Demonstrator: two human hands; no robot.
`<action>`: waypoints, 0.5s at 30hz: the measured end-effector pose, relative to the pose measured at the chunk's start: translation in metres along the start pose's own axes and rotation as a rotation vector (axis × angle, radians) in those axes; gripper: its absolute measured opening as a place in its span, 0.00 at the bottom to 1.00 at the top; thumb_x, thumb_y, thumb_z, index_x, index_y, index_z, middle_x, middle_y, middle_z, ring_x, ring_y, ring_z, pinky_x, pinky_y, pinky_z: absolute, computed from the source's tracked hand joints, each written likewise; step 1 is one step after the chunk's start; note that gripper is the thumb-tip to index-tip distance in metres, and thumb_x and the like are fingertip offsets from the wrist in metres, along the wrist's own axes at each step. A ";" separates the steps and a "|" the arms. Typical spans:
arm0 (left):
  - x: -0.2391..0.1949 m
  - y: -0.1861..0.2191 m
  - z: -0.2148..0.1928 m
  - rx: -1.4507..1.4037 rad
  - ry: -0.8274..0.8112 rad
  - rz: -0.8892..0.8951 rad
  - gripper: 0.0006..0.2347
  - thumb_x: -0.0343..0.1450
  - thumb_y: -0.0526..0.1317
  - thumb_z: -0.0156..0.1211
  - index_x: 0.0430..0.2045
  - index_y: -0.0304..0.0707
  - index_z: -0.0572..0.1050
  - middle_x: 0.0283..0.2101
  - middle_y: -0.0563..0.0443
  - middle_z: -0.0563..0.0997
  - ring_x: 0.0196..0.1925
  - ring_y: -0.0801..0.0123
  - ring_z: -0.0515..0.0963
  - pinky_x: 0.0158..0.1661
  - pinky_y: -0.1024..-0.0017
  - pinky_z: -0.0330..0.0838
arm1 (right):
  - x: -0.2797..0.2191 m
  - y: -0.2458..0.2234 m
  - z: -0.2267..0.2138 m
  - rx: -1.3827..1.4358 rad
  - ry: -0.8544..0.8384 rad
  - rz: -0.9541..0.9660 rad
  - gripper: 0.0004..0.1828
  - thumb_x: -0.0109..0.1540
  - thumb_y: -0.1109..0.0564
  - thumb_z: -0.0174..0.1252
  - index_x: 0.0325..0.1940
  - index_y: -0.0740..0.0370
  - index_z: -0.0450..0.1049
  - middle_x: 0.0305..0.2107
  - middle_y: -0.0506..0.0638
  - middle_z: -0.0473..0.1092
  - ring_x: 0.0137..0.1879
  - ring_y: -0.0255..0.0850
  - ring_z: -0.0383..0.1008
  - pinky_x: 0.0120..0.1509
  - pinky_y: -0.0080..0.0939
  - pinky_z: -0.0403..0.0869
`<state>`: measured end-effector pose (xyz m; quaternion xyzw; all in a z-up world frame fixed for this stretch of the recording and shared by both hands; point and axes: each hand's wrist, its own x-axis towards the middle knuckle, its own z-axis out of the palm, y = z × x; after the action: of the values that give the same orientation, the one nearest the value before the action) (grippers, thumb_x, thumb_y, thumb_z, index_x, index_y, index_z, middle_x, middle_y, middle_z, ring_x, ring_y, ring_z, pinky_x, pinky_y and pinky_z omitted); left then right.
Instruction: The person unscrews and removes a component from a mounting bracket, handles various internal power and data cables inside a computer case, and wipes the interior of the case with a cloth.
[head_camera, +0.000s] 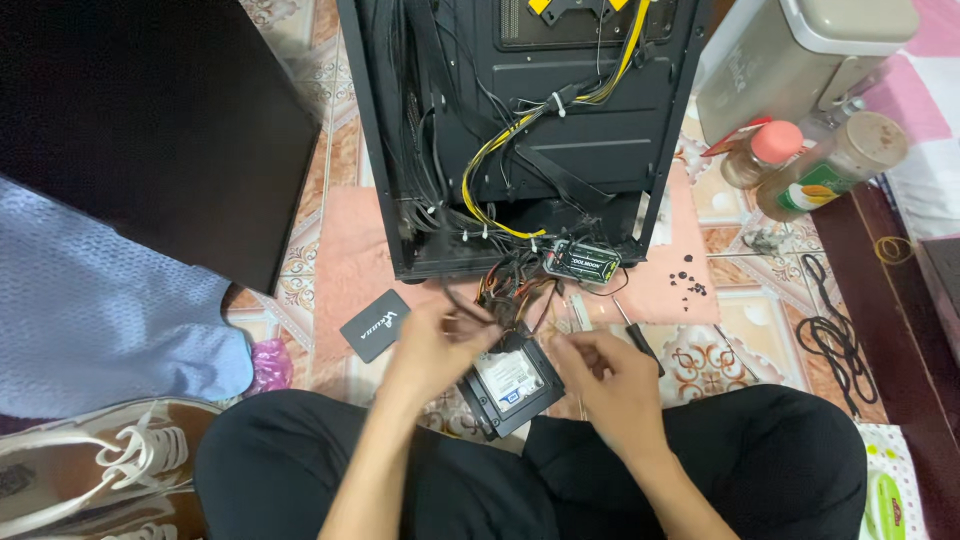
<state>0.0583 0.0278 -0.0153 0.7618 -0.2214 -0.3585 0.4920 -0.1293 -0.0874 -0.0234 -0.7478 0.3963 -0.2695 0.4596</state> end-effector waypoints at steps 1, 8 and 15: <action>-0.004 0.008 -0.008 0.000 -0.001 -0.001 0.09 0.62 0.35 0.74 0.34 0.37 0.85 0.39 0.40 0.87 0.46 0.53 0.87 0.47 0.62 0.82 | 0.005 0.005 0.000 -0.001 0.000 0.001 0.08 0.60 0.53 0.70 0.35 0.60 0.85 0.17 0.53 0.77 0.23 0.38 0.72 0.33 0.36 0.70; -0.006 0.008 -0.052 0.401 0.086 -0.055 0.07 0.61 0.37 0.70 0.30 0.40 0.83 0.41 0.40 0.87 0.53 0.45 0.83 0.54 0.53 0.77 | 0.042 0.046 -0.003 -0.108 -0.195 0.212 0.13 0.62 0.51 0.65 0.47 0.59 0.83 0.30 0.55 0.80 0.31 0.42 0.78 0.38 0.41 0.75; 0.005 -0.005 -0.064 0.641 0.191 -0.344 0.13 0.59 0.44 0.74 0.36 0.59 0.82 0.44 0.60 0.86 0.55 0.58 0.83 0.52 0.57 0.77 | 0.048 0.057 -0.005 -0.020 -0.193 0.264 0.11 0.63 0.52 0.65 0.47 0.57 0.84 0.30 0.54 0.80 0.29 0.39 0.77 0.36 0.37 0.74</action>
<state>0.1103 0.0646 -0.0049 0.9332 -0.1445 -0.2758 0.1796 -0.1272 -0.1448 -0.0706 -0.7161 0.4478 -0.1299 0.5195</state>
